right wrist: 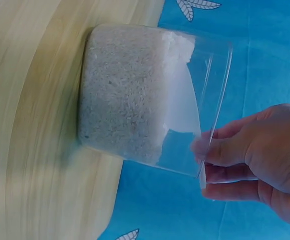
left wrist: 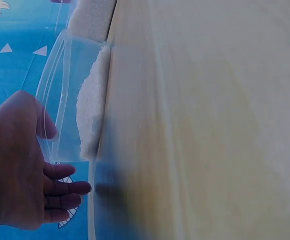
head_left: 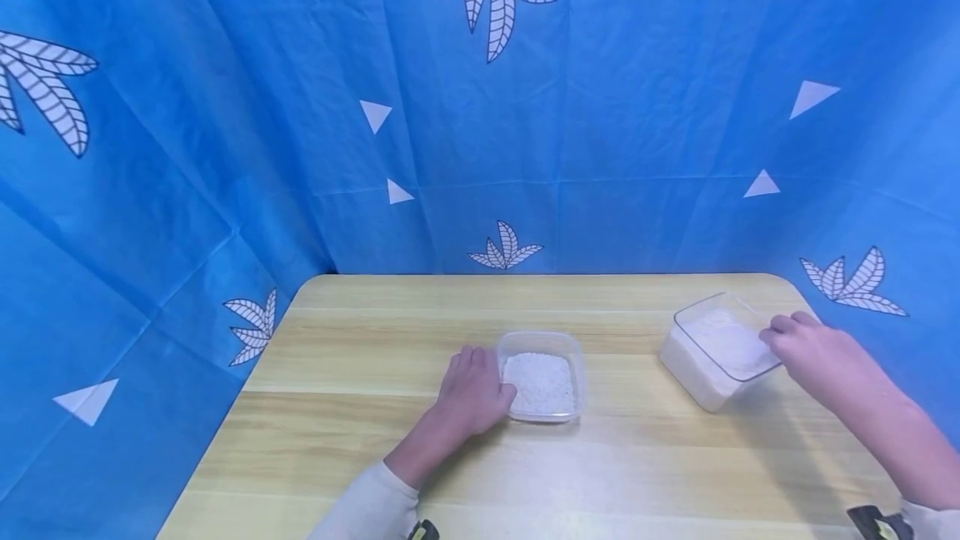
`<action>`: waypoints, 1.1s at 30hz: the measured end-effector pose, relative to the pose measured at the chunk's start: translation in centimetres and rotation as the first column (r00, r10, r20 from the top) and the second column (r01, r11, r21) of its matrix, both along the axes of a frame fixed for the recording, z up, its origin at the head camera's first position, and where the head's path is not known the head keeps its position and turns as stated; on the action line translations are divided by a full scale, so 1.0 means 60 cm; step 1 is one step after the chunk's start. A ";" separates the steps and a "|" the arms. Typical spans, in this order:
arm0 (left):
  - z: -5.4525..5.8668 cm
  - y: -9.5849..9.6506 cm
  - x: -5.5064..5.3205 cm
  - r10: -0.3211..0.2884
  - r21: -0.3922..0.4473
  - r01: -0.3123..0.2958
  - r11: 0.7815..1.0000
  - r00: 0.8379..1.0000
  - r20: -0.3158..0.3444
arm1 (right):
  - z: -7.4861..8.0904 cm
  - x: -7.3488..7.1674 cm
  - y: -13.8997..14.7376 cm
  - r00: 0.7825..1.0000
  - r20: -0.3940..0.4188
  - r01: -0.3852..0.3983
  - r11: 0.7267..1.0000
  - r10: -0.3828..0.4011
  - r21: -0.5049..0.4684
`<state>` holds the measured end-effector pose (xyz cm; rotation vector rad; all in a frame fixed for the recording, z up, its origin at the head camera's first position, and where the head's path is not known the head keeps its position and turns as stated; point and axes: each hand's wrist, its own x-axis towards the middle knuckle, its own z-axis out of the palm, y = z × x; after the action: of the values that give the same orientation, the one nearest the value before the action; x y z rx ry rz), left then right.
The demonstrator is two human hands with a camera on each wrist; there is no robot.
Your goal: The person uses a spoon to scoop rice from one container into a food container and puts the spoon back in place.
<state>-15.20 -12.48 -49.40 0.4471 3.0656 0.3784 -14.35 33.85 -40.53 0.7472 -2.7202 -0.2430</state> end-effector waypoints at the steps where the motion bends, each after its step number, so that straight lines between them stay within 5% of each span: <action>1: -0.001 0.000 0.000 -0.001 0.000 0.001 1.000 1.000 -0.002 | 0.000 -0.001 0.000 1.000 0.016 0.006 1.000 -0.005 -0.009; 16: 0.002 0.004 0.000 -0.002 0.004 0.002 1.000 1.000 -0.011 | 0.033 0.006 0.025 0.946 0.273 0.209 0.972 -0.173 -0.106; 33: 0.006 0.003 0.001 -0.005 -0.001 0.005 1.000 1.000 -0.005 | 0.022 0.031 0.035 0.968 0.190 0.210 0.947 -0.165 -0.243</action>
<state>-15.12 -12.31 -49.04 0.4566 3.0692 0.3764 -12.51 35.96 -39.24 0.4515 -2.9057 0.1440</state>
